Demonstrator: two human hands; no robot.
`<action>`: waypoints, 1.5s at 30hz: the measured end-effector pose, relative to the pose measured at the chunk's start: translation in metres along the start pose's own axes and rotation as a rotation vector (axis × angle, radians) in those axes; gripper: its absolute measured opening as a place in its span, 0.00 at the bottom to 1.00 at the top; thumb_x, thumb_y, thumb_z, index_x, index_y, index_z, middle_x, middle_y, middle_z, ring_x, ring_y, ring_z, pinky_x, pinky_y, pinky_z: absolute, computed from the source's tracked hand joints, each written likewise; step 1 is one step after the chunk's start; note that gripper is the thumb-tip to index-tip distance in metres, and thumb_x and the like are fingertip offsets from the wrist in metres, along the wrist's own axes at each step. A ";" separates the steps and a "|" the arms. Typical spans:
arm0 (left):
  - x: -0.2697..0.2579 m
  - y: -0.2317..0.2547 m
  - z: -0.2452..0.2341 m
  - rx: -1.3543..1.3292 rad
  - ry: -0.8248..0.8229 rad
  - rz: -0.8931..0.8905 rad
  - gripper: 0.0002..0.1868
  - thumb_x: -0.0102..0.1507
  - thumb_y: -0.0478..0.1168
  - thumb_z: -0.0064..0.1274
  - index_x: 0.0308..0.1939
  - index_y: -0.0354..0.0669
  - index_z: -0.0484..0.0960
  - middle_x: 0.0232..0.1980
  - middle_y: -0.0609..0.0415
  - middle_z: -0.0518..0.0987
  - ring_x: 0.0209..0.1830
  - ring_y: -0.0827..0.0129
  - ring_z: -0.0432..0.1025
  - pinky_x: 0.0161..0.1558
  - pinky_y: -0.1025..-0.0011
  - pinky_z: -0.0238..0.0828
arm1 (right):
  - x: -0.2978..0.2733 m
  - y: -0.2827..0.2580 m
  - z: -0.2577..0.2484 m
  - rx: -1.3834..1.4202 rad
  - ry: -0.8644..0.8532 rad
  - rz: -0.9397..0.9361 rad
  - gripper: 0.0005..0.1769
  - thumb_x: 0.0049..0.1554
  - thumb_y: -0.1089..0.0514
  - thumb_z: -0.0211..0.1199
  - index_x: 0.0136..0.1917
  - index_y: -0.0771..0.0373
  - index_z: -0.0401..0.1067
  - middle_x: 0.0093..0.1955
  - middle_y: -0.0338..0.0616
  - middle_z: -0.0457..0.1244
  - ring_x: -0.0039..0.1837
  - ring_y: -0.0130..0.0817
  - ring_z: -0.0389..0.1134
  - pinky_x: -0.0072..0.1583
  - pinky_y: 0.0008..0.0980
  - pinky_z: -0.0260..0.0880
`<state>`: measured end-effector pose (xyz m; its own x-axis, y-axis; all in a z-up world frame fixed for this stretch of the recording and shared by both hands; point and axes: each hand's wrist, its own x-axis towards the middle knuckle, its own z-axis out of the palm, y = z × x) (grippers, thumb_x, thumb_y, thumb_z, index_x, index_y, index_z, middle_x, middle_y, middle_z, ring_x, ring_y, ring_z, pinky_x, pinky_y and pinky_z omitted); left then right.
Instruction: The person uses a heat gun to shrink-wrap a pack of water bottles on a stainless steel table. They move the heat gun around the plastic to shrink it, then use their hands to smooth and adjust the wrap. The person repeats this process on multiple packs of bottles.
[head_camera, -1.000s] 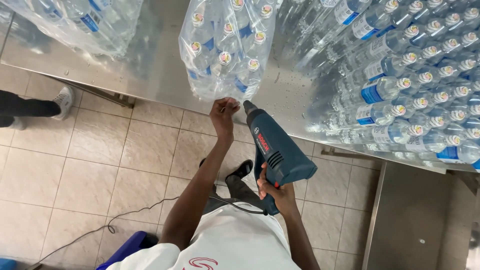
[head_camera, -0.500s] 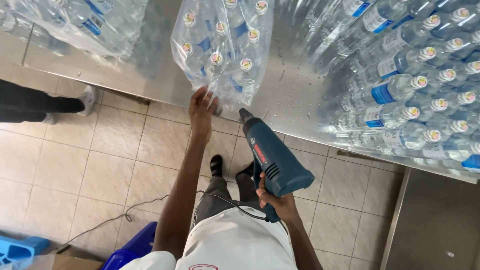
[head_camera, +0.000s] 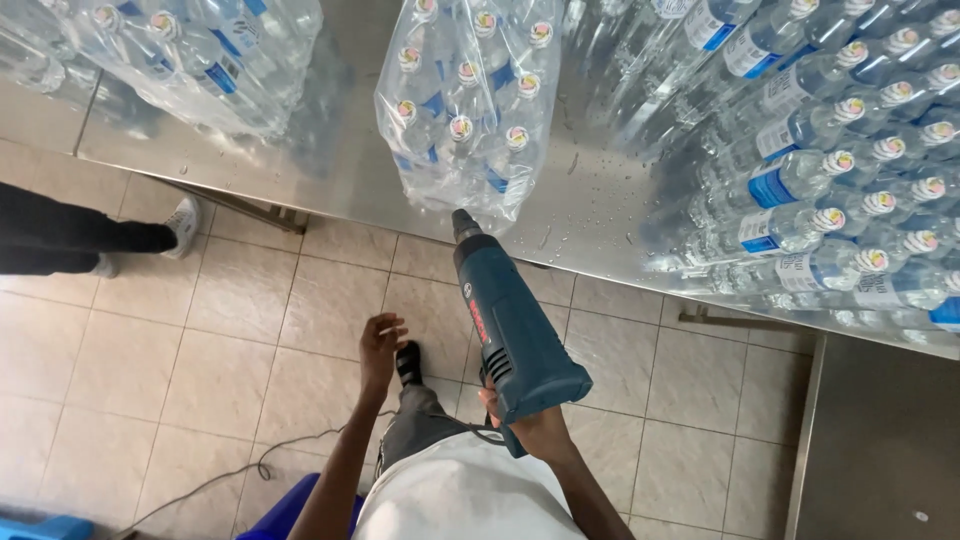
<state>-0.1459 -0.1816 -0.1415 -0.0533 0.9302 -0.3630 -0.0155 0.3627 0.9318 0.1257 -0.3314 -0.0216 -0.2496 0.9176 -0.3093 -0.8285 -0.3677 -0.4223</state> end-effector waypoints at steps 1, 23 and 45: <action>0.002 -0.013 -0.009 0.022 -0.040 -0.024 0.18 0.69 0.31 0.46 0.62 0.40 0.78 0.56 0.45 0.85 0.50 0.60 0.83 0.44 0.69 0.82 | 0.005 0.003 0.011 -0.024 0.058 -0.069 0.24 0.66 0.46 0.66 0.62 0.70 0.74 0.58 0.51 0.66 0.55 0.44 0.69 0.46 0.37 0.75; -0.029 0.004 -0.147 0.531 -1.156 -0.151 0.32 0.63 0.55 0.65 0.70 0.56 0.84 0.69 0.57 0.74 0.78 0.63 0.72 0.72 0.62 0.69 | 0.061 0.064 0.159 -0.300 0.431 -0.620 0.15 0.57 0.68 0.67 0.56 0.61 0.69 0.33 0.40 0.59 0.30 0.31 0.63 0.34 0.32 0.68; -0.004 -0.073 -0.135 0.814 -1.248 -0.101 0.26 0.78 0.57 0.45 0.68 0.42 0.79 0.73 0.38 0.77 0.78 0.41 0.68 0.76 0.45 0.64 | 0.115 0.111 0.104 -0.260 0.551 -0.570 0.12 0.63 0.69 0.68 0.52 0.58 0.67 0.33 0.39 0.55 0.33 0.32 0.63 0.45 0.39 0.72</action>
<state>-0.2790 -0.2193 -0.2072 0.7868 0.1944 -0.5858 0.6023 -0.0338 0.7976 -0.0469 -0.2516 -0.0157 0.5104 0.7930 -0.3326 -0.5943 0.0458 -0.8029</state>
